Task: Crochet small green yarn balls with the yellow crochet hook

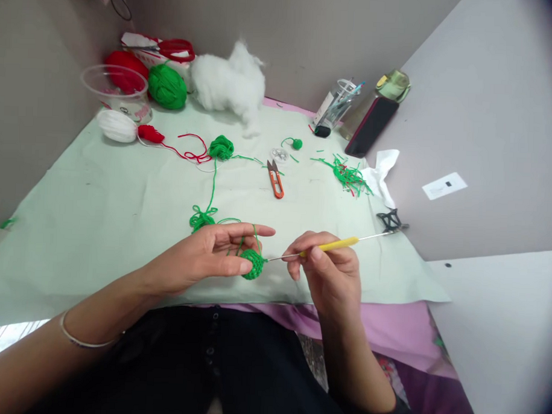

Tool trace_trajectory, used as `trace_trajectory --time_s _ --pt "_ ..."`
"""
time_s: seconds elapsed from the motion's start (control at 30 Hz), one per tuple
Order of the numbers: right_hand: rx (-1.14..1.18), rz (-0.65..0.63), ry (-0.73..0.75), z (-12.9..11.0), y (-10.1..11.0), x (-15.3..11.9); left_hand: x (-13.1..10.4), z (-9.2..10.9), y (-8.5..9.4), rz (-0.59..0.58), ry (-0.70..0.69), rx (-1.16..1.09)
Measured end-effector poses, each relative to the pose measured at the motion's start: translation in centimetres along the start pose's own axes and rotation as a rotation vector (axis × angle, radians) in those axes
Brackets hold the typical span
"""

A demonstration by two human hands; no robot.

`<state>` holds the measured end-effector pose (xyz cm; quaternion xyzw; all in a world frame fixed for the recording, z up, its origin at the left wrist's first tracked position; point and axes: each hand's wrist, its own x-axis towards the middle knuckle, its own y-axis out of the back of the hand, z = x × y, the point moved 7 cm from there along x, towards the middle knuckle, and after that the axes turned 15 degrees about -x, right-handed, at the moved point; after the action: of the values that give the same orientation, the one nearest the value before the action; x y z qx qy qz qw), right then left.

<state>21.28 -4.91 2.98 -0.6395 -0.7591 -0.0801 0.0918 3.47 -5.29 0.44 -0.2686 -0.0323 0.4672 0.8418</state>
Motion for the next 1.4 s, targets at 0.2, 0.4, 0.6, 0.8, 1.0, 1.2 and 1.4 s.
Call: trace_trajectory --time_s 0.2,0.4,0.6,0.8,1.0,1.2,1.4 --pt "-0.063 0.104 0.004 1.0 -0.6 -0.3 0.9 -1.5 -0.9 0.070 -0.035 -0.258" --pt "-0.092 0.144 0.074 0.7 -0.5 -0.2 0.8 -1.9 -1.5 0.080 -0.028 -0.431" --pt "-0.038 0.161 0.002 0.5 0.5 0.6 0.7 -1.7 -1.6 0.039 0.011 -0.505" --pt "0.067 0.064 -0.047 0.9 0.0 0.6 0.7 -1.0 -0.9 0.066 -0.087 -0.286" --pt "-0.297 0.060 0.190 -0.4 -1.1 -0.4 0.8 -0.5 -1.1 0.124 -0.175 -0.077" --pt "-0.195 0.047 0.133 0.4 -1.1 -0.1 0.4 0.2 -0.8 0.217 -0.234 0.111" --pt "0.004 -0.031 0.025 1.2 -1.1 0.4 0.4 0.5 -0.8 0.213 -0.241 0.214"
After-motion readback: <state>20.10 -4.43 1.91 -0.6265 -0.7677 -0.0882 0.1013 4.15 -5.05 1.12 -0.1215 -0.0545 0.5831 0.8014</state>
